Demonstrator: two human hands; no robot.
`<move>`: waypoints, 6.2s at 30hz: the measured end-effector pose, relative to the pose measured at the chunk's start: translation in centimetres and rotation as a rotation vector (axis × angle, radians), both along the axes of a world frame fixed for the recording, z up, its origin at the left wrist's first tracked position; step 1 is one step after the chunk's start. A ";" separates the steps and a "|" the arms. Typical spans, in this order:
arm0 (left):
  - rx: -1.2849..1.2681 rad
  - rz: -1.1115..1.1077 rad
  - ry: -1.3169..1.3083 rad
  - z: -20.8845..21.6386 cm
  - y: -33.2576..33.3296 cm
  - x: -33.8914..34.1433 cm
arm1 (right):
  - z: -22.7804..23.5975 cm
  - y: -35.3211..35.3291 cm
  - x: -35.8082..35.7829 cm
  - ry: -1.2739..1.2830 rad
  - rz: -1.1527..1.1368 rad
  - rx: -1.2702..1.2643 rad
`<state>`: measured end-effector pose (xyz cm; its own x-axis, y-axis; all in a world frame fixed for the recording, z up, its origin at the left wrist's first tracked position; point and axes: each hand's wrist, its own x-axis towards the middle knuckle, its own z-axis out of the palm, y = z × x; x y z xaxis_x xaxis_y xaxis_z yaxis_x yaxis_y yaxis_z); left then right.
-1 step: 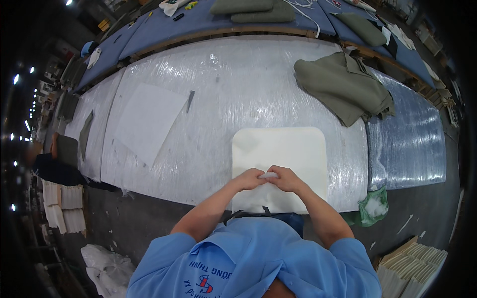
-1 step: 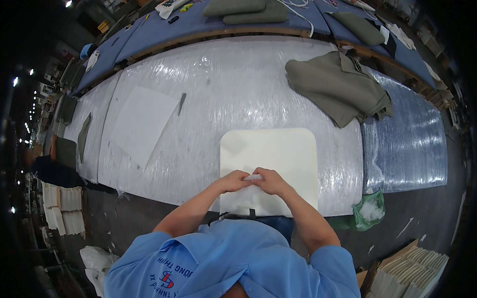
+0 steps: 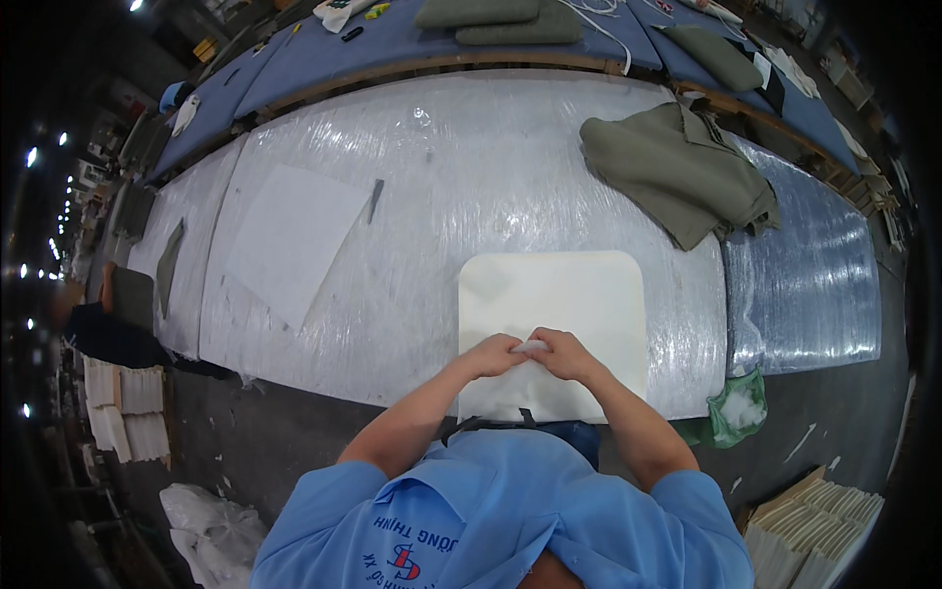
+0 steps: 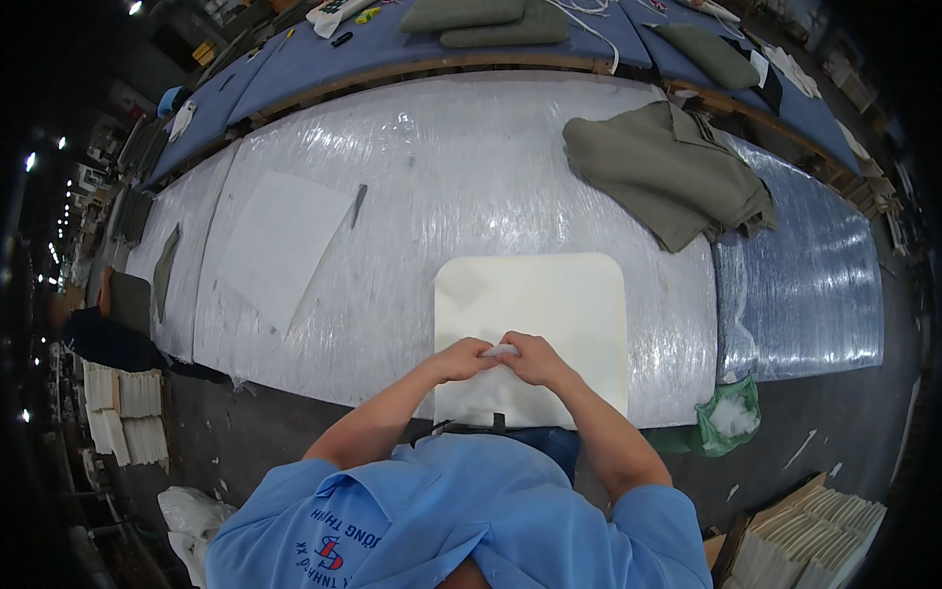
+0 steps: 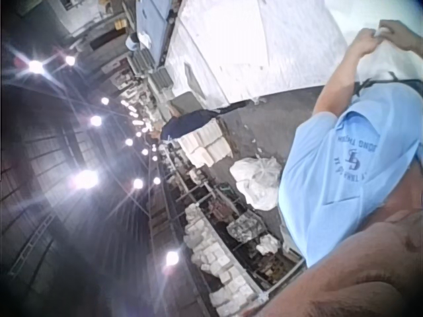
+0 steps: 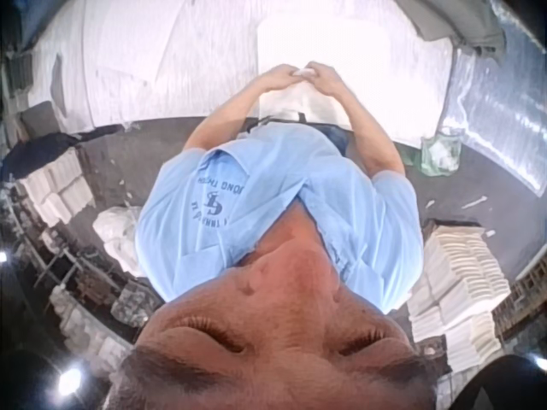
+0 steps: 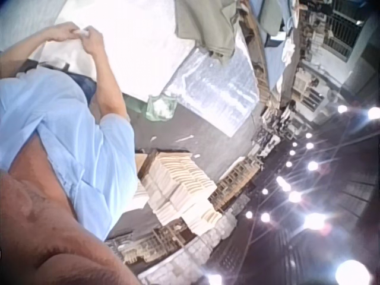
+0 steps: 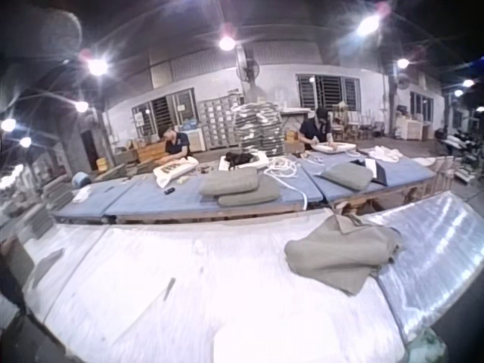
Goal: The person folds a piece of green fabric on a large table, then picks up a white foam sheet and folds it multiple times. The person places the folded items on the table and continues folding additional foam sheets.
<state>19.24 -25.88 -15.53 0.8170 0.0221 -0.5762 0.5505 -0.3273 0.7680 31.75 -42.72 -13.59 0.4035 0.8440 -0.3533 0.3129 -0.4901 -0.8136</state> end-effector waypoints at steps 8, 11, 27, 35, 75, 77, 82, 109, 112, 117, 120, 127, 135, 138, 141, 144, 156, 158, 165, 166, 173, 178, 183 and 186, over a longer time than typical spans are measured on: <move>-0.090 0.377 -0.010 0.6 -0.1 -1.6 | -3.8 -1.8 1.8 -0.121 -0.195 0.016; -0.253 0.510 -0.097 0.7 5.2 -4.6 | -6.9 -8.3 7.9 0.151 -0.684 0.122; -0.080 0.141 -0.021 4.9 -2.6 4.8 | 1.0 -2.5 3.5 0.964 -0.660 0.438; -0.669 0.940 -0.244 6.0 -3.8 7.0 | -1.5 -7.1 -2.2 1.220 -0.512 0.387; -0.405 0.969 -0.103 8.5 -20.7 12.2 | -10.8 -54.2 19.6 -0.268 -0.686 -0.799; -0.428 0.938 -0.094 9.1 -20.8 12.9 | -11.8 -56.3 21.6 0.021 -0.837 -1.026; -0.499 0.933 -0.111 10.0 -21.7 13.3 | -8.1 -54.0 25.2 -0.124 -0.566 -0.871; -0.527 0.676 -0.024 6.0 -13.5 14.0 | -4.9 -7.1 19.8 0.470 -0.844 0.053; -0.484 0.624 -0.007 4.1 -11.9 16.9 | -6.3 -5.9 20.8 0.396 -0.895 -0.101; -0.356 0.611 -0.031 -0.5 -9.1 23.3 | -5.6 -5.0 20.9 0.310 -0.850 -0.180; -0.200 0.502 -0.053 -2.6 -8.6 26.5 | -5.8 -5.6 21.2 0.147 -0.776 -0.240; 0.040 0.351 -0.062 -5.7 -9.5 28.0 | -5.0 -6.7 21.4 0.100 -0.930 -0.176; 0.322 0.222 -0.187 -6.5 -10.7 27.7 | -5.5 -3.7 21.3 0.525 -1.008 0.132; 0.254 0.243 -0.180 -5.9 -10.4 27.6 | -7.5 -3.5 24.0 0.825 -1.291 0.150; 0.195 0.245 -0.151 -4.5 -11.0 27.4 | -7.7 -5.2 26.8 0.918 -1.350 0.253; 0.086 0.323 -0.198 -4.3 -9.5 26.3 | -6.3 -5.7 26.4 0.252 -1.165 0.192; 0.774 -0.022 -0.334 -8.0 -12.5 20.6 | -10.7 -3.3 22.0 -0.656 -0.207 -0.121; 0.831 -0.016 -0.336 -8.1 -12.5 20.6 | -10.7 -2.7 21.9 -0.606 -0.199 -0.148; 0.799 -0.015 -0.326 -8.3 -12.2 20.4 | -10.1 -2.0 26.2 -0.465 -0.253 0.015; 0.793 -0.015 -0.329 -8.3 -12.1 20.6 | -9.7 -1.2 25.3 -0.544 -0.191 0.003; 0.753 0.003 -0.365 -8.2 -12.3 20.2 | -11.1 -0.5 23.1 -0.657 -0.130 -0.115; 0.762 0.003 -0.378 -8.0 -11.9 20.2 | -11.6 -0.2 23.3 -0.597 -0.176 -0.146; 0.693 0.111 -0.529 -8.0 -11.6 19.8 | -12.0 -0.5 23.0 -0.729 -0.173 -0.036; 0.568 0.061 -0.354 -6.7 -6.3 18.4 | -12.4 -0.8 23.1 -0.753 -0.182 -0.027</move>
